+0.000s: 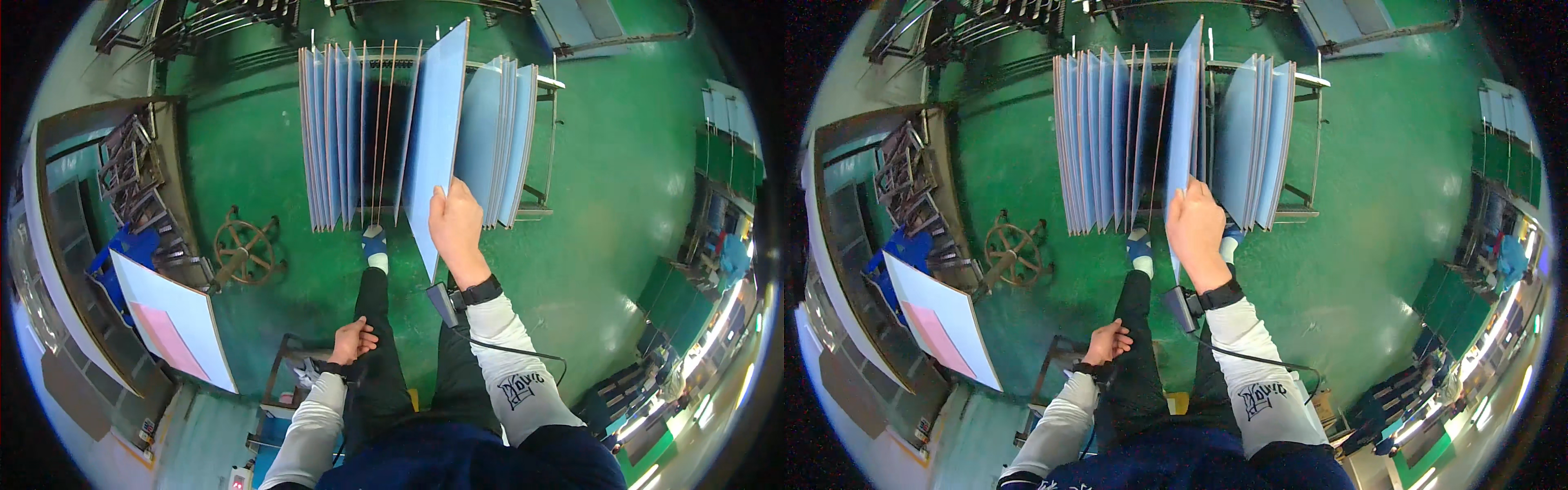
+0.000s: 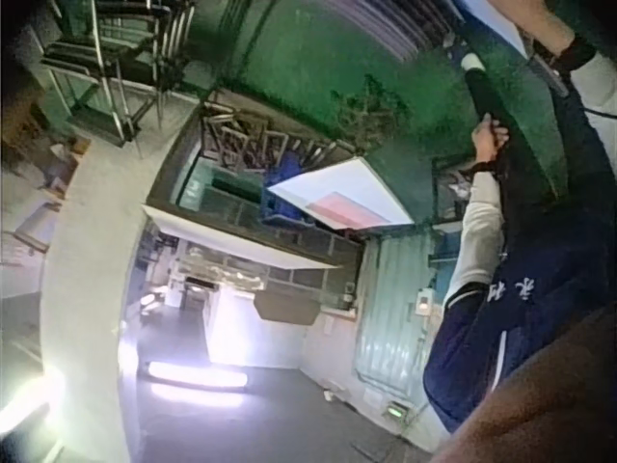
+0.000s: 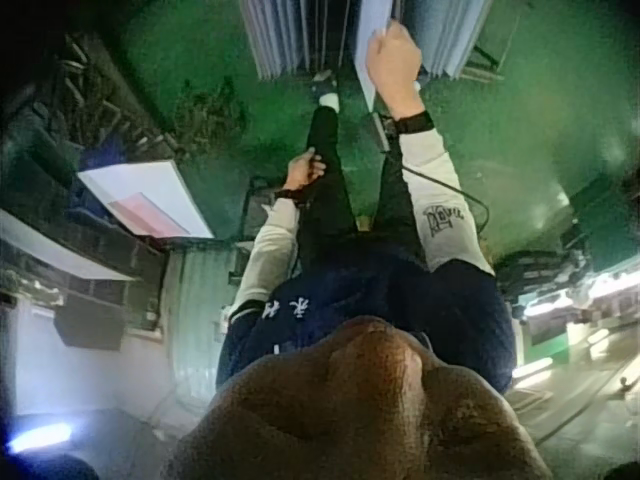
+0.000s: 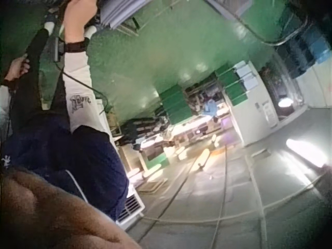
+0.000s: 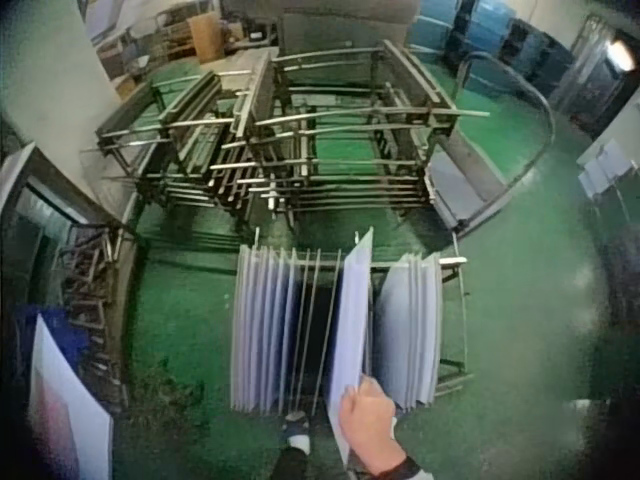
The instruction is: Placing thin blue boards into a vertical metal storage or drying rack on a factory floor.
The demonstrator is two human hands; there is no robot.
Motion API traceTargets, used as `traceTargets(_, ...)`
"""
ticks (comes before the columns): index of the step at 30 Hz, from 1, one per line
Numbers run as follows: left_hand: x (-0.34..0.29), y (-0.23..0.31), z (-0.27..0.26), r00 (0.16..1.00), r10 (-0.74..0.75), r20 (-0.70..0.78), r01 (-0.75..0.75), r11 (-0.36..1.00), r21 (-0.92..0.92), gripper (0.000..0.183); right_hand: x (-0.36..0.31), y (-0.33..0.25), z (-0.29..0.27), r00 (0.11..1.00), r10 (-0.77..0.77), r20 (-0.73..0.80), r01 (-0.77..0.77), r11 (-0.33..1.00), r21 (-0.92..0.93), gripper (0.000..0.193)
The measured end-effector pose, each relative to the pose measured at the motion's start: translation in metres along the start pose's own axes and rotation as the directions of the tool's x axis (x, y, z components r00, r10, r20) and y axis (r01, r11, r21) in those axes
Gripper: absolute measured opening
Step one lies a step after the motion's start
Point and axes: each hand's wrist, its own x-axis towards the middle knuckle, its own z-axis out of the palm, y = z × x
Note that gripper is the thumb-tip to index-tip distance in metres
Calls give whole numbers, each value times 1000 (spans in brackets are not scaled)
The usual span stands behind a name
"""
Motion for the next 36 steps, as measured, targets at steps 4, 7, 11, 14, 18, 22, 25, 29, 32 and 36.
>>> traceTargets(4,3,-1,3,1000,11,-13,-11,1000,6,38,6,7,5,1000,-17,-20,17,1000,-16,23)
traceTargets(7,2,-1,6,1000,27,-14,-27,1000,15,38,12,10,7,1000,-4,5,4,999,-51,24)
traceTargets(11,-1,0,8,1000,13,-23,-13,1000,6,38,14,12,11,1000,-30,-2,30,998,-47,26)
traceTargets(14,0,-4,4,999,31,-21,-31,1000,5,38,13,9,15,999,-44,16,45,998,-54,28)
traceTargets(18,0,-1,9,1000,15,-20,-14,1000,17,38,16,9,19,999,-40,35,43,996,-84,25)
traceTargets(22,-2,-2,9,1000,16,-22,-16,1000,13,37,19,6,20,999,-23,34,27,992,-127,19)
traceTargets(25,-5,-1,9,999,10,-33,-9,1000,14,37,21,1,7,999,-53,6,53,995,-88,17)
traceTargets(29,0,10,18,992,125,-25,-124,992,39,31,14,-7,-3,999,-41,23,42,998,-56,17)
traceTargets(32,14,58,52,907,422,12,-417,892,175,22,5,-1,-6,999,-31,32,33,998,-52,18)
traceTargets(36,34,171,113,385,919,83,-809,292,510,21,-15,14,-4,999,-20,35,22,999,-33,22)
